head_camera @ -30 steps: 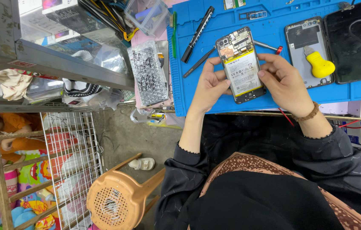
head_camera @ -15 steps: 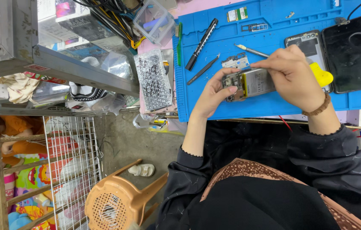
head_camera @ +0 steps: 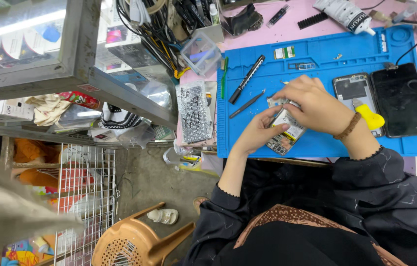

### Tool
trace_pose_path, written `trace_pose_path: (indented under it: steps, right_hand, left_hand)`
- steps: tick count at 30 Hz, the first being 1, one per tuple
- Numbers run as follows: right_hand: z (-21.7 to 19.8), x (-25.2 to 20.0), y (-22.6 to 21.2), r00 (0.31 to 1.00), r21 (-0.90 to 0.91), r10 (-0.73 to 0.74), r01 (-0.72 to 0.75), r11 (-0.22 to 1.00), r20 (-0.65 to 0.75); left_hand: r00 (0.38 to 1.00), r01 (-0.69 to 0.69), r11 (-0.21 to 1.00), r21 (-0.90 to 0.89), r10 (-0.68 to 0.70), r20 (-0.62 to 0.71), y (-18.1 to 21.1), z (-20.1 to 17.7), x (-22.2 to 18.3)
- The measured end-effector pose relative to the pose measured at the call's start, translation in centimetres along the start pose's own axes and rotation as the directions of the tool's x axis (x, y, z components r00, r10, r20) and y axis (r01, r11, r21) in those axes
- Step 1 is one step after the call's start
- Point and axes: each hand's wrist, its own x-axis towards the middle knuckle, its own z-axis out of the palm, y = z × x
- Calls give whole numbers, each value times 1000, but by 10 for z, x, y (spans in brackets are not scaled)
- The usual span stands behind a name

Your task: The person cleans the exposed battery of a disassembled smartphone with a white card, then removes the battery and a small metal bracket from the phone chassis. The person handles the phone, battery, and bracket while working at a cluttered repair bench.

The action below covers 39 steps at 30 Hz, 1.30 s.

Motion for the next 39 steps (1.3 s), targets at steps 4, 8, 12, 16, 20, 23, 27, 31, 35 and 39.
trace_pose_path:
  steps: [4, 8, 12, 16, 20, 23, 27, 31, 35, 39]
  right_hand:
    - [-10, 13, -5, 1000, -108, -1, -1, 994, -19]
    - [-25, 35, -18, 1000, -44, 3, -2, 999, 16]
    - [-34, 44, -28, 998, -35, -47, 49, 998, 45]
    - [-33, 27, -23, 989, -114, -1, 19, 993, 151]
    - [-31, -11, -42, 994, -59, 17, -11, 998, 111]
    - [-35, -34, -81, 1000, 44, -13, 14, 999, -13]
    - [-41, -48, -140, 980, -44, -199, 200, 979, 11]
    - [-29, -57, -185, 892, -158, -442, 451, 878, 94]
    - [1, -80, -205, 838, -169, -510, 541, 824, 196]
    - [34, -117, -204, 848, -284, -496, 530, 799, 188]
  left_hand:
    - [999, 19, 999, -38, -20, -36, 2, 2, -2]
    - [999, 5, 1000, -28, -6, -35, 7, 4, -2]
    - [999, -8, 1000, -20, 7, -54, 9, 2, -1]
    - [996, 17, 999, -47, -21, -91, 5, 0, -2]
    - [993, -11, 1000, -9, 10, -114, 2, -2, -1]
    - [992, 4, 1000, 8, -3, -127, 0, -2, 1]
    - [992, 13, 1000, -12, -15, -122, -2, -1, 2]
    - [992, 5, 1000, -3, -5, -126, -3, 2, 3]
    - [989, 24, 999, 30, -20, -149, 8, 7, 0]
    - [991, 19, 999, 32, -14, -132, 15, 10, -1]
